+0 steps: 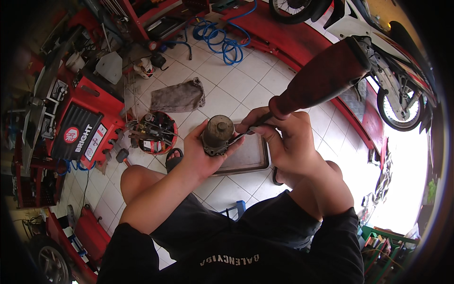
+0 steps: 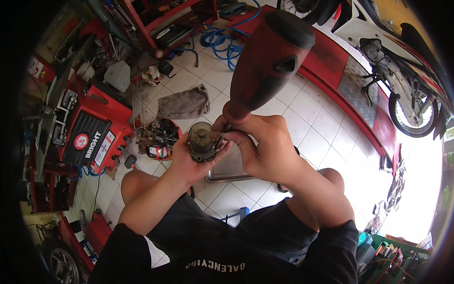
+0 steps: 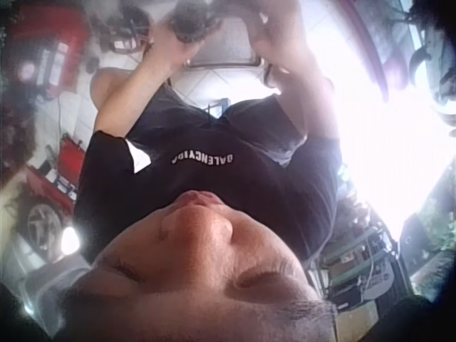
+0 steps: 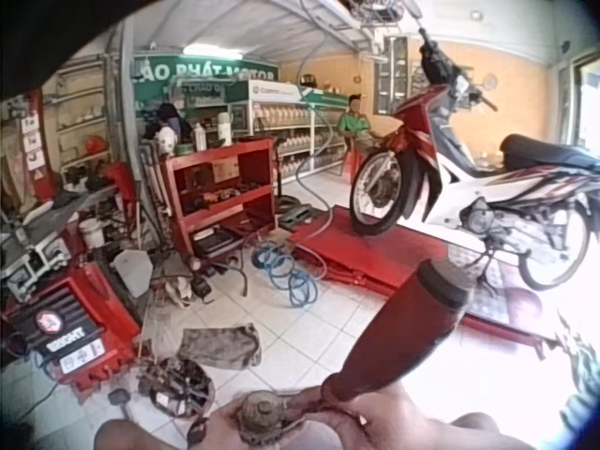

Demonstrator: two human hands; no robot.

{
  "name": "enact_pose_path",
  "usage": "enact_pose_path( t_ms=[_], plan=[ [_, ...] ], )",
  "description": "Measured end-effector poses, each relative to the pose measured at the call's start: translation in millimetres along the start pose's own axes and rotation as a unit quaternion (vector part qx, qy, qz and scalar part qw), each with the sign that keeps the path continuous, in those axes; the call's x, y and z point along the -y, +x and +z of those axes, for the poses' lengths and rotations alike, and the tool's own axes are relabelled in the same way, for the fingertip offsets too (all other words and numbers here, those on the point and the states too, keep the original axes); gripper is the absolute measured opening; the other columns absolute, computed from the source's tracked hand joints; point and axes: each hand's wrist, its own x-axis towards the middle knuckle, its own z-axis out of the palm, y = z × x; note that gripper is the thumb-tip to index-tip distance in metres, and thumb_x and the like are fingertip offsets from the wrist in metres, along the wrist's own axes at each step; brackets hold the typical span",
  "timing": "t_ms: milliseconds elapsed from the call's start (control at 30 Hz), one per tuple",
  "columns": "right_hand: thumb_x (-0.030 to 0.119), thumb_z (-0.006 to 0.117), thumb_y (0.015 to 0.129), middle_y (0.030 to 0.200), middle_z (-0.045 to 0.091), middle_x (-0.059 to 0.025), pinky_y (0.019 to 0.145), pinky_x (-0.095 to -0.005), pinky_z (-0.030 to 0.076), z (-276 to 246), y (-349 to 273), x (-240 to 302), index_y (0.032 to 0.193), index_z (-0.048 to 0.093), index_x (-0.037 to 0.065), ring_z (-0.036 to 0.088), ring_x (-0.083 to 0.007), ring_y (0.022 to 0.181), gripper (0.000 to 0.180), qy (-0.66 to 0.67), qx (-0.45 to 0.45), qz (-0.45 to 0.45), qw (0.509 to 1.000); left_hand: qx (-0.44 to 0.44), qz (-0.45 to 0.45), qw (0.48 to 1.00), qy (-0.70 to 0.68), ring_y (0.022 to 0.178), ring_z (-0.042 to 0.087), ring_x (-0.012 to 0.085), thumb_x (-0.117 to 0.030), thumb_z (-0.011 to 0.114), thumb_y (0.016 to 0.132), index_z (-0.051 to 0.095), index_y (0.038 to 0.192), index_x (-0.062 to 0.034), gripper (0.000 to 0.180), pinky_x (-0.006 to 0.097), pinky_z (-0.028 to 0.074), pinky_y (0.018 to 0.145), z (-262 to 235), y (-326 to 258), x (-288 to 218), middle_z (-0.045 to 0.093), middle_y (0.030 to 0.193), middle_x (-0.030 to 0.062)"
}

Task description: The person holds a cylindrical mechanical part and uses a screwdriver to pry and manipulate internal components. They rotate the part to access different sides and occasionally place it on a metal tray on the floor.

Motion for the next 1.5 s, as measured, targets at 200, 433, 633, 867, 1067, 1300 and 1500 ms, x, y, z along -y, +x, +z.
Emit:
enact_pose_path(
  t_ms=[200,433,633,867,1067,1300,1500],
  plan=[
    [-0.015,0.061,0.079,0.092,0.073,-0.0130,0.076,-0.0352,0.058,4,-1,-1,0.108,0.066,0.000,0.072,-0.0370,0.083,0.033,-0.015,-0.007,-0.045,0.999,0.046,-0.044,0.998,-0.017,0.130,0.054,0.0406,-0.033,0.036,0.104,0.054,0.125,0.0040,0.046,0.059,0.040,0.114,-3,-2,1,0.060,0.129,0.0262],
    [0.023,0.087,0.076,0.128,0.063,-0.0262,0.088,-0.0411,0.057,-22,14,25,0.142,0.049,0.000,0.070,-0.0379,0.105,0.079,0.141,-0.002,-0.083,0.986,-0.035,-0.012,0.999,0.014,0.110,0.060,0.0367,-0.032,0.038,0.104,0.059,0.117,-0.0004,0.040,0.063,0.043,0.111,-7,0,11,0.064,0.112,0.0209],
    [0.039,0.087,0.080,0.126,0.063,-0.0285,0.091,-0.0500,0.057,-69,54,9,0.139,0.047,0.000,0.067,-0.0457,0.110,0.082,0.500,0.197,-0.146,0.830,-0.143,-0.044,0.988,0.048,0.100,0.062,0.0353,-0.027,0.038,0.100,0.062,0.104,0.0029,0.039,0.059,0.043,0.111,16,0,25,0.065,0.099,0.0202],
    [0.021,0.080,0.085,0.060,0.059,-0.0094,0.040,-0.0269,0.042,-56,62,15,0.069,0.055,-0.001,0.057,-0.0180,0.047,0.036,0.579,0.391,-0.234,0.676,-0.154,-0.112,0.980,0.058,0.112,0.061,0.0373,-0.032,0.049,0.099,0.063,0.109,-0.0016,0.035,0.061,0.044,0.110,0,2,33,0.067,0.109,0.0183],
    [0.016,0.065,0.096,0.052,0.042,-0.0020,0.041,-0.0269,0.031,-33,20,42,0.077,0.045,0.004,0.040,-0.0107,0.042,0.031,0.474,0.026,-0.110,0.873,-0.180,-0.065,0.979,0.070,0.118,0.060,0.0388,-0.029,0.052,0.097,0.061,0.115,-0.0046,0.032,0.063,0.044,0.108,2,1,31,0.066,0.115,0.0162],
    [0.023,0.054,0.105,0.056,0.042,-0.0013,0.044,-0.0284,0.035,-4,0,57,0.081,0.043,0.008,0.041,-0.0102,0.045,0.031,0.335,-0.296,0.031,0.894,-0.197,0.017,0.975,0.100,0.121,0.059,0.0386,-0.029,0.051,0.098,0.057,0.123,-0.0041,0.036,0.063,0.044,0.108,-8,4,22,0.063,0.126,0.0168],
    [0.032,0.062,0.096,0.062,0.047,-0.0038,0.054,-0.0330,0.044,-25,-2,43,0.083,0.048,0.006,0.050,-0.0160,0.054,0.032,0.369,-0.131,-0.017,0.920,-0.204,-0.036,0.973,0.098,0.120,0.059,0.0387,-0.031,0.049,0.099,0.057,0.124,-0.0027,0.039,0.062,0.044,0.108,-7,13,23,0.063,0.127,0.0185]
  ],
)
